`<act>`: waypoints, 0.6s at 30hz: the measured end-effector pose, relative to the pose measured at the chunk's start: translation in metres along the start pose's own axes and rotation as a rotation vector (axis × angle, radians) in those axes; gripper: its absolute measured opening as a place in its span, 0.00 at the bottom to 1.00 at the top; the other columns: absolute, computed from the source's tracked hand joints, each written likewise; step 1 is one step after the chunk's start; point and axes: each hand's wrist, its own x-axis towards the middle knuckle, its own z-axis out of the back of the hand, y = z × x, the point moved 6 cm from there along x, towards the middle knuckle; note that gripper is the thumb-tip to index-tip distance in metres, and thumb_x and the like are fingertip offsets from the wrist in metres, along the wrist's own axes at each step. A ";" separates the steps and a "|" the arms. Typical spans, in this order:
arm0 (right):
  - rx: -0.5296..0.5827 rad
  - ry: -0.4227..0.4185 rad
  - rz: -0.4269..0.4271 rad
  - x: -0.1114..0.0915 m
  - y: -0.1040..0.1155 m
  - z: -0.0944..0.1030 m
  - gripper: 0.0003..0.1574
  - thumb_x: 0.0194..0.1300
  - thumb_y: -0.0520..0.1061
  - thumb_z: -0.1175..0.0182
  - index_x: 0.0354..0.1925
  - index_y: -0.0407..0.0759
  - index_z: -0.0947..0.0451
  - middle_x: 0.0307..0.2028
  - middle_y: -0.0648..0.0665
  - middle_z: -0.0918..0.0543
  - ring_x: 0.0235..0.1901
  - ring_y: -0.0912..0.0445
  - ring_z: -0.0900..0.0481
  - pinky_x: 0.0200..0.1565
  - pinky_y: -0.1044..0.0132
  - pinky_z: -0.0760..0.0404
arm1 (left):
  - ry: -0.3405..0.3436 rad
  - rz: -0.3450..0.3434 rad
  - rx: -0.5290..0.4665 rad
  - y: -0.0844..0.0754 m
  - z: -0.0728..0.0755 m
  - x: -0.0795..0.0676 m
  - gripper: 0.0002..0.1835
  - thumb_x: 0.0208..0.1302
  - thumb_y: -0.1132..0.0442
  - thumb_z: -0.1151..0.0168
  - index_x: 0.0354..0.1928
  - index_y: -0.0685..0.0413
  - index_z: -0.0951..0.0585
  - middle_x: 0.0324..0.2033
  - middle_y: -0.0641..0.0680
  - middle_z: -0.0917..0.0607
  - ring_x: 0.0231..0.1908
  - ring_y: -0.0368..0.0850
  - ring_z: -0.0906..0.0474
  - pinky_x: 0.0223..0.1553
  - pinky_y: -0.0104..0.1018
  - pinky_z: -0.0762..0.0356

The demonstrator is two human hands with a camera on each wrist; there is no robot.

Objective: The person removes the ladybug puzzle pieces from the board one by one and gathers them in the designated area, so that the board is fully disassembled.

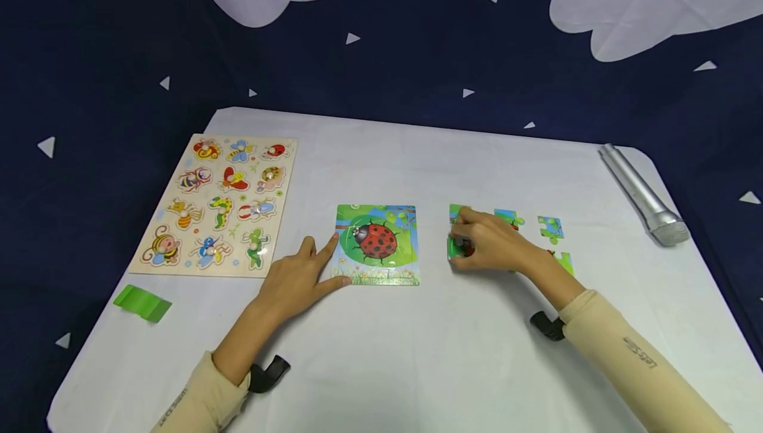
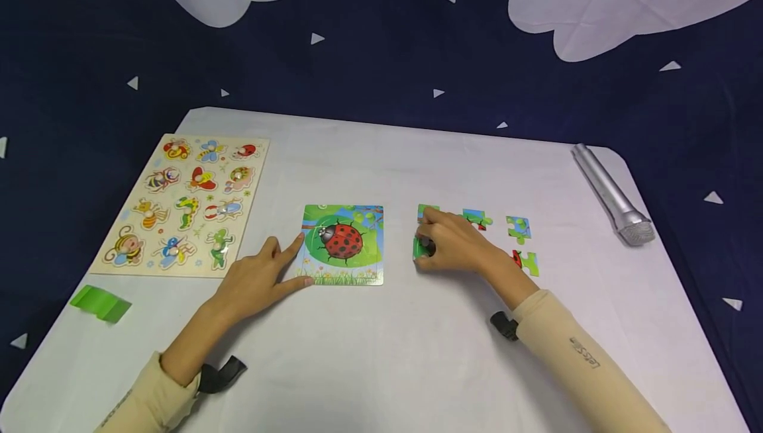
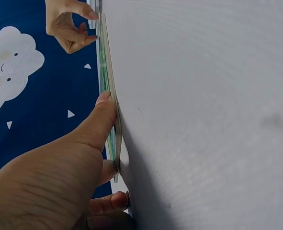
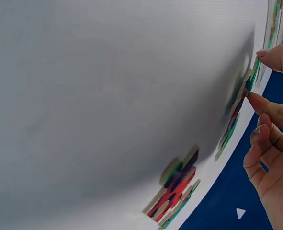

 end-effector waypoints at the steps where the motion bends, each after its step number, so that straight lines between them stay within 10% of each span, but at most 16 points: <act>1: 0.002 0.005 -0.003 -0.001 -0.001 -0.001 0.27 0.47 0.54 0.25 0.41 0.38 0.13 0.33 0.50 0.30 0.25 0.63 0.36 0.28 0.69 0.33 | 0.000 0.000 0.002 0.000 0.000 0.000 0.46 0.58 0.31 0.37 0.74 0.48 0.34 0.34 0.55 0.30 0.14 0.42 0.38 0.15 0.34 0.41; 18: 0.133 0.027 -0.048 0.012 0.032 -0.010 0.41 0.53 0.62 0.26 0.57 0.37 0.19 0.39 0.47 0.27 0.29 0.60 0.34 0.31 0.67 0.32 | -0.016 -0.031 0.037 -0.008 0.004 -0.001 0.44 0.59 0.33 0.37 0.73 0.46 0.32 0.34 0.56 0.29 0.14 0.42 0.39 0.15 0.34 0.42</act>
